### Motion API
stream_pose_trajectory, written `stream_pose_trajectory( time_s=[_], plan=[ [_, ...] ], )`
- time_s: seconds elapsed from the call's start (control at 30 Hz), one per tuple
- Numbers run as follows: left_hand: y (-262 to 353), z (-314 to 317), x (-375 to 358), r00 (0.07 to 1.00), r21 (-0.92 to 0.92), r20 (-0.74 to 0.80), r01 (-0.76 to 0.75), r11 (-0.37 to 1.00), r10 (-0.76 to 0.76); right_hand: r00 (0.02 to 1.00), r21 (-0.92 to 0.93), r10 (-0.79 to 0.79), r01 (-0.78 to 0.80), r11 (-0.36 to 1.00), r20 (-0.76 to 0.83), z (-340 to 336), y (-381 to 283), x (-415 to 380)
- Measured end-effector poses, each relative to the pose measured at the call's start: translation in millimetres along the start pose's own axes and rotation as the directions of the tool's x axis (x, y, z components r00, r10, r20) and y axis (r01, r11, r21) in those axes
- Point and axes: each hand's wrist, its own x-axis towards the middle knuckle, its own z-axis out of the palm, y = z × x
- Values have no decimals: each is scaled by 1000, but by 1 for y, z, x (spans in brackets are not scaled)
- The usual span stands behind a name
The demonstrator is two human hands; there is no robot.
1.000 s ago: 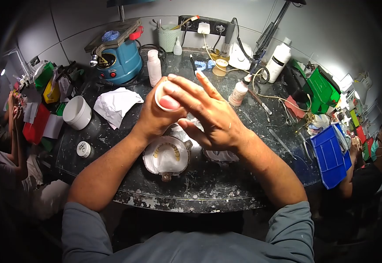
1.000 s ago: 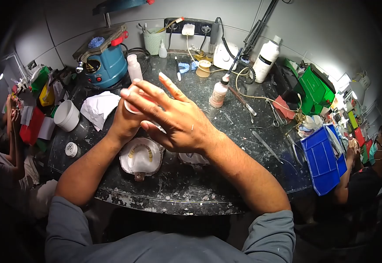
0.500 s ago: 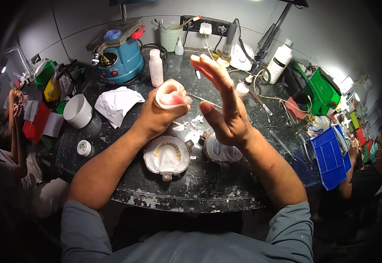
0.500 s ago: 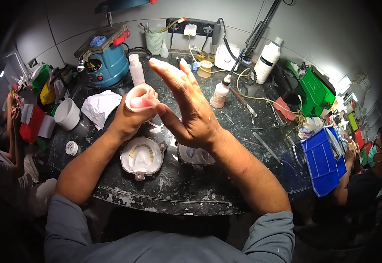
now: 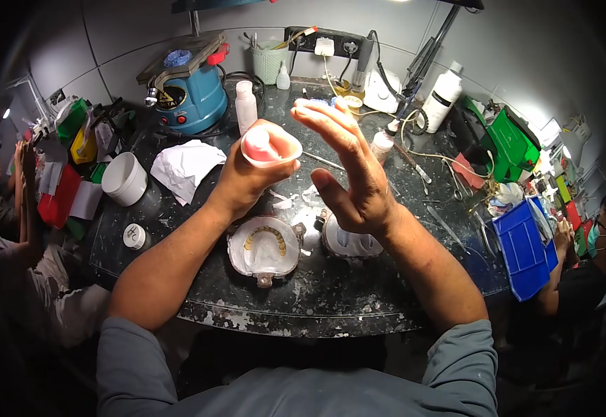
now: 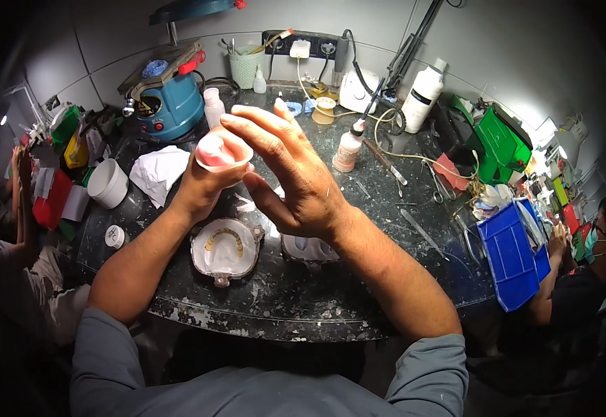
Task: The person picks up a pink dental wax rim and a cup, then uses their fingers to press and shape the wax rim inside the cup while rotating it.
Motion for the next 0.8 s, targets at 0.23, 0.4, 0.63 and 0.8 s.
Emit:
stream_pose_trajectory(
  time_s=[0.23,0.4,0.63,0.8],
  plan=[
    [-7,6,-1,986,94,-13,-162,982,164,985,-142,57,-34,989,163,8,-19,8],
    [-10,0,-1,979,77,-15,-202,976,204,976,-423,150,-69,903,161,16,-13,2],
    [-7,1,0,985,141,-34,-165,976,172,974,77,214,-220,973,77,9,-8,1],
    [-8,2,0,984,125,-26,-170,977,175,973,-19,205,-204,979,109,11,-8,-2]
  ],
)
